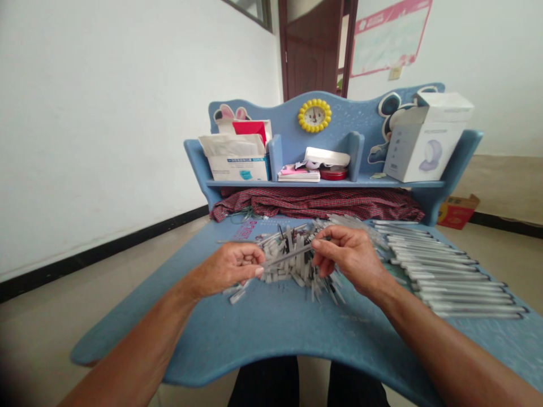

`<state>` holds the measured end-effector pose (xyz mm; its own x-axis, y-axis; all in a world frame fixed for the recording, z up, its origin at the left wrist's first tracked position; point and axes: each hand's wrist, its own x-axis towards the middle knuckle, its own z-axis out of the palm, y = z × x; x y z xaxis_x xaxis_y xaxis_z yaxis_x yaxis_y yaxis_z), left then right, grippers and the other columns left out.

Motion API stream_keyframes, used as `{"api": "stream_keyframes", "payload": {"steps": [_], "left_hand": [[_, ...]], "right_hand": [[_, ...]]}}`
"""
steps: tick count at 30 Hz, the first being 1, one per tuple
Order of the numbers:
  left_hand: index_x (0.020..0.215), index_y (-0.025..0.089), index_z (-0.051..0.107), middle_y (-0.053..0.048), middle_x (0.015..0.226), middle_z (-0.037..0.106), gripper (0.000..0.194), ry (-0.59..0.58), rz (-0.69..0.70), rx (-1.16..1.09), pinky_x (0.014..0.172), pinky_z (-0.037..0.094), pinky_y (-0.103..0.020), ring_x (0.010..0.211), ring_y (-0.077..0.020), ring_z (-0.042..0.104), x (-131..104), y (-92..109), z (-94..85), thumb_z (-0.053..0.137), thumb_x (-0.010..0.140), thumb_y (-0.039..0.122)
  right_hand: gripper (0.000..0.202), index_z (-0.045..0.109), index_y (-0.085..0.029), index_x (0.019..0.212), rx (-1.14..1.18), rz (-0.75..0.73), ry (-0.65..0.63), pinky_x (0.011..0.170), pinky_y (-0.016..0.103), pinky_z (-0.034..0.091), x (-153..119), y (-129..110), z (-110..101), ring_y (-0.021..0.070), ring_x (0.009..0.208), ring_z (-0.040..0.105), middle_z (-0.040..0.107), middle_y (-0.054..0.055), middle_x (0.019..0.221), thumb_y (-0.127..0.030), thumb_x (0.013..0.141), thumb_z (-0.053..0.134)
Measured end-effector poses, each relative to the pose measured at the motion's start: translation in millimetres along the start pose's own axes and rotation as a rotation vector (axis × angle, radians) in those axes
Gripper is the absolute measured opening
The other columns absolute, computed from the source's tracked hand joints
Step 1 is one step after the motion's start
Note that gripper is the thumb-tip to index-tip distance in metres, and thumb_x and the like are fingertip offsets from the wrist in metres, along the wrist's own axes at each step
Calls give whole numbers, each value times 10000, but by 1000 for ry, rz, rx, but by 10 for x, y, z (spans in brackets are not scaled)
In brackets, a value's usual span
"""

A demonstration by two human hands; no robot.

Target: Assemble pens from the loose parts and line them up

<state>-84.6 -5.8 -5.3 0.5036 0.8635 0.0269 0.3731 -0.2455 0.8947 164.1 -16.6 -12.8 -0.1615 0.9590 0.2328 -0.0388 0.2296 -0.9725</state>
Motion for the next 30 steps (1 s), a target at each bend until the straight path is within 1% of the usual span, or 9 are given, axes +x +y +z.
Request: {"api": "stream_keyframes", "payload": {"steps": [3, 5, 8, 11, 14, 18, 25, 30], "left_hand": [[768, 134, 589, 22, 588, 549, 161, 21, -18, -93, 400, 351, -142, 452, -40, 432, 0, -3, 15, 661, 713, 268], [790, 137, 574, 21, 584, 560, 182, 31, -32, -207, 359, 297, -125, 410, -24, 395, 0, -9, 21, 655, 727, 287], [814, 141, 548, 22, 570, 568, 224, 37, -52, -400, 323, 236, -113, 353, -8, 343, 3, -20, 18, 646, 742, 330], [807, 142, 534, 31, 548, 558, 241, 54, -78, -508, 313, 212, -104, 332, -1, 312, 7, -22, 11, 677, 718, 314], [787, 140, 533, 39, 536, 551, 250, 82, -80, -562, 311, 213, -98, 329, 5, 302, 10, -14, 19, 706, 693, 293], [774, 143, 527, 39, 524, 566, 241, 119, -65, -620, 307, 230, -97, 321, 5, 311, 12, -2, 51, 711, 686, 271], [746, 152, 508, 45, 521, 572, 234, 168, -27, -674, 286, 264, -94, 311, 1, 321, 16, 5, 75, 706, 680, 256], [721, 154, 502, 52, 501, 564, 218, 171, -46, -672, 282, 275, -97, 307, -1, 318, -8, 42, 108, 691, 696, 259]], "right_hand": [[272, 615, -159, 690, 25, -4, -23, 404, 233, 463, 1, 3, -14, 125, 404, 581, 667, 28, 571, -412, 698, 715], [280, 614, -157, 673, 16, -5, -44, 409, 227, 462, 4, -6, -35, 118, 407, 578, 665, 28, 574, -418, 704, 711], [306, 608, -160, 645, -67, 11, -98, 401, 221, 454, 7, -33, -65, 112, 402, 567, 654, 24, 560, -443, 698, 711], [323, 608, -166, 643, -149, 16, -136, 388, 221, 445, -1, -53, -67, 112, 398, 558, 642, 18, 545, -470, 683, 711], [326, 606, -170, 635, -192, -25, -89, 380, 221, 440, -23, -40, -37, 113, 396, 552, 632, 17, 526, -477, 688, 702], [298, 619, -168, 682, -160, -95, -2, 411, 234, 470, -56, 22, 17, 127, 421, 575, 637, 24, 539, -456, 714, 686], [268, 619, -174, 700, -142, -177, 43, 447, 254, 502, -99, 74, 106, 144, 460, 604, 642, 29, 567, -434, 750, 661], [226, 619, -182, 737, -145, -191, 61, 458, 254, 508, -144, 66, 131, 143, 468, 611, 640, 23, 573, -402, 787, 630]]}}
